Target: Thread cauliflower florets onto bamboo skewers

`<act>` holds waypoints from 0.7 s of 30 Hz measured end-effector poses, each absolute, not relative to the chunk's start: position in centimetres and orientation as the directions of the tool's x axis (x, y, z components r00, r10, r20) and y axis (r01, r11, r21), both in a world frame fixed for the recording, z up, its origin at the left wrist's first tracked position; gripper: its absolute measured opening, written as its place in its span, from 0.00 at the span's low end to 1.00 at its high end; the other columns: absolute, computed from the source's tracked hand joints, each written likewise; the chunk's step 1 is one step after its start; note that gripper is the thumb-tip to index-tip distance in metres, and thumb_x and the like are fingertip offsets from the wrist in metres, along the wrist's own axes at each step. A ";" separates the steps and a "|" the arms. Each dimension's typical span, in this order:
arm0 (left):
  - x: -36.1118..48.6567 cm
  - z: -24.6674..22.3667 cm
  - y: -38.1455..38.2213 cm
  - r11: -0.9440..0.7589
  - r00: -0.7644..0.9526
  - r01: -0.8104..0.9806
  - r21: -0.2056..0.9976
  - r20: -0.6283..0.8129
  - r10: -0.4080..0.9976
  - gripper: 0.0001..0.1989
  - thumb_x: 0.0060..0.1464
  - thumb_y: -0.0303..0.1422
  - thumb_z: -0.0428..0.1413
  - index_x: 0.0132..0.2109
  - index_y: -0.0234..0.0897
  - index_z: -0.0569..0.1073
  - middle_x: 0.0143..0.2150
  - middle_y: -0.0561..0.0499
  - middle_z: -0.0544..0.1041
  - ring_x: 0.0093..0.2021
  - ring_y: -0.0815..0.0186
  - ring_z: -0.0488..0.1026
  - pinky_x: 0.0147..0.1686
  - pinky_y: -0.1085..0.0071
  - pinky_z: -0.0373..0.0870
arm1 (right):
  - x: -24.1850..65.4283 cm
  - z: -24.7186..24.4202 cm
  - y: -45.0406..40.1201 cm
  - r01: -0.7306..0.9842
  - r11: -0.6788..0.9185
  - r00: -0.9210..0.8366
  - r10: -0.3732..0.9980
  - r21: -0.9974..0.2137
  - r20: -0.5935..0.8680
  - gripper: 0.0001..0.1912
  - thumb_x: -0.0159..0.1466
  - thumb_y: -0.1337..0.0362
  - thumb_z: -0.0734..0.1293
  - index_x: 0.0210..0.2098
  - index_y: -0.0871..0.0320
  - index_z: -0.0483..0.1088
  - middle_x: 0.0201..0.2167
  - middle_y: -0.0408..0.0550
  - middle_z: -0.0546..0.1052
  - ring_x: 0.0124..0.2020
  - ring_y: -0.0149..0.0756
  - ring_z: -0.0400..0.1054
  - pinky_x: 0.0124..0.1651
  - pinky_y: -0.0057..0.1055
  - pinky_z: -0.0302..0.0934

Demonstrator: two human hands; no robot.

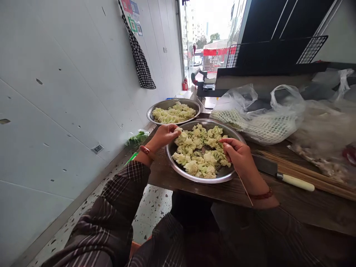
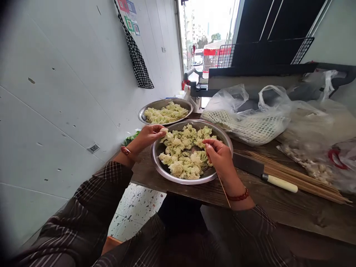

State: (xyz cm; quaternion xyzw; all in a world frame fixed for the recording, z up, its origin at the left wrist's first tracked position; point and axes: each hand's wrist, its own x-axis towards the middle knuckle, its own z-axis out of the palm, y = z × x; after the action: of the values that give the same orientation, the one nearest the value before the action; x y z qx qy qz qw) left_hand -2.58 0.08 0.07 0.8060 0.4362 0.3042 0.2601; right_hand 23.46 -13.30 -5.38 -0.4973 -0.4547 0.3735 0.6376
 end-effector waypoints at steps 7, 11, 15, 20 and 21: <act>3.5 -0.2 -1.9 -0.013 0.430 -0.196 0.981 0.098 0.897 0.27 0.47 0.39 0.70 0.51 0.35 0.72 0.34 0.53 0.74 0.33 0.66 0.79 0.33 0.69 0.76 | 23.4 -6.1 -12.9 0.125 0.249 0.259 0.927 -0.961 0.273 0.20 0.63 0.56 0.66 0.49 0.62 0.76 0.19 0.36 0.63 0.17 0.26 0.54 0.20 0.26 0.48; 5.6 -1.5 -2.7 0.122 0.458 -0.358 0.926 0.060 0.887 0.21 0.45 0.36 0.72 0.44 0.31 0.76 0.34 0.51 0.76 0.32 0.68 0.78 0.35 0.71 0.76 | 22.9 -6.2 -13.2 0.225 0.264 0.229 0.921 -0.938 0.314 0.23 0.65 0.56 0.64 0.55 0.61 0.76 0.20 0.37 0.62 0.20 0.28 0.55 0.23 0.26 0.50; 5.5 -2.0 -3.2 0.142 0.446 -0.435 0.889 0.075 0.892 0.19 0.43 0.33 0.73 0.41 0.31 0.76 0.35 0.52 0.76 0.33 0.69 0.78 0.35 0.73 0.76 | 21.8 -5.8 -13.9 0.355 0.276 0.116 0.935 -0.893 0.335 0.23 0.65 0.59 0.63 0.54 0.62 0.78 0.20 0.38 0.63 0.22 0.29 0.56 0.25 0.27 0.52; 5.0 -1.8 -3.9 0.139 0.473 -0.412 0.901 0.081 0.877 0.20 0.42 0.34 0.73 0.40 0.32 0.74 0.37 0.52 0.76 0.33 0.69 0.79 0.34 0.73 0.77 | 21.5 -5.5 -14.1 0.472 0.308 0.083 0.918 -0.826 0.389 0.24 0.66 0.62 0.61 0.56 0.61 0.77 0.20 0.38 0.65 0.21 0.28 0.57 0.28 0.27 0.54; 5.0 -1.7 -4.0 0.134 0.487 -0.395 0.909 0.084 0.869 0.21 0.42 0.35 0.73 0.40 0.32 0.74 0.37 0.52 0.76 0.34 0.69 0.79 0.34 0.73 0.77 | 21.6 -5.6 -14.1 0.477 0.309 0.088 0.915 -0.823 0.394 0.24 0.66 0.63 0.61 0.57 0.61 0.77 0.20 0.38 0.66 0.22 0.28 0.57 0.28 0.28 0.55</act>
State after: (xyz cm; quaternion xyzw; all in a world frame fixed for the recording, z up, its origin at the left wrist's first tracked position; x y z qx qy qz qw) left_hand 4.98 -4.03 -1.71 0.4861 0.2439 0.4436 0.7123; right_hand 21.57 -14.14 -5.58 -0.5450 -0.6384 0.2204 0.4968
